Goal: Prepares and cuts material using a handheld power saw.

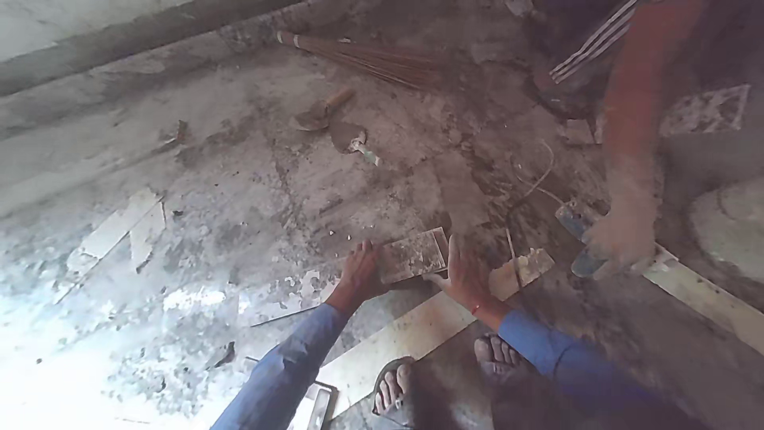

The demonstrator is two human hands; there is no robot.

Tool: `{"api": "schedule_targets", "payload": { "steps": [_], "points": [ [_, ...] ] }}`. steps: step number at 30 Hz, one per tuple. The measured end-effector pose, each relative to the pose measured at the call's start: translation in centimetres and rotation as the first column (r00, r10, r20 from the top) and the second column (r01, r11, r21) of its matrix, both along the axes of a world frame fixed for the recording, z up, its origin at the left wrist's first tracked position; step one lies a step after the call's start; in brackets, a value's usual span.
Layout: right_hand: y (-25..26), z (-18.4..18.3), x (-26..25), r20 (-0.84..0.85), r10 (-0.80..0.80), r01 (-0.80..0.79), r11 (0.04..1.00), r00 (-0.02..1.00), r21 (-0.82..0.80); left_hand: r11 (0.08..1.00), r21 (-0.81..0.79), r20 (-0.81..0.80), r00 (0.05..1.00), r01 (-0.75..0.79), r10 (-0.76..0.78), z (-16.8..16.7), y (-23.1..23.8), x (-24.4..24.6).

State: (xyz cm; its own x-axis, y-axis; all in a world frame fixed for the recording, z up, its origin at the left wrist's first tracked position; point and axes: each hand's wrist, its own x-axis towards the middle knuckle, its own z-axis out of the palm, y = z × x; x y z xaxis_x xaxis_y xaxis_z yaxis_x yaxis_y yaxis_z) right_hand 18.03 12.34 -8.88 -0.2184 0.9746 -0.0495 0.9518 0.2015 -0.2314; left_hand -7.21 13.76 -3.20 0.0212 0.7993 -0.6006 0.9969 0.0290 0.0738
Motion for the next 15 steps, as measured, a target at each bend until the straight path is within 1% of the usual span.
{"api": "schedule_targets", "payload": {
  "steps": [3,7,8,10,12,14,15],
  "points": [
    [0.1,0.3,-0.3,0.025,0.023,-0.022,0.999,0.999,-0.024,1.0,-0.013,-0.01,1.0,-0.012,0.012,-0.2,0.1,0.1],
    [0.1,1.5,-0.1,0.034,0.026,-0.02,0.988,0.999,-0.155,1.0,0.023,0.018,1.0,0.004,-0.004,-0.7,-0.3,-0.1],
    [-0.2,2.1,0.5,0.027,0.044,-0.039,0.984,0.999,-0.175,0.999,0.045,0.019,1.0,0.013,-0.014,-1.0,-0.6,-0.2],
    [-0.9,3.3,2.9,0.036,0.129,-0.121,0.979,0.991,-0.167,0.997,0.077,0.03,0.999,0.02,-0.022,-1.5,-1.2,-0.7],
    [-1.2,4.9,6.6,0.125,0.222,-0.193,0.959,0.967,-0.209,0.993,0.12,0.073,0.997,0.015,-0.024,-1.7,-1.6,-1.0],
    [-0.9,7.4,10.5,0.308,0.259,-0.162,0.937,0.915,-0.308,0.974,0.225,0.136,0.989,0.026,-0.058,-2.2,-2.0,-1.9],
    [-1.0,8.2,12.6,0.414,0.257,-0.124,0.939,0.873,-0.322,0.951,0.308,0.167,0.982,0.032,-0.087,-3.0,-2.5,-2.5]
  ]
}}
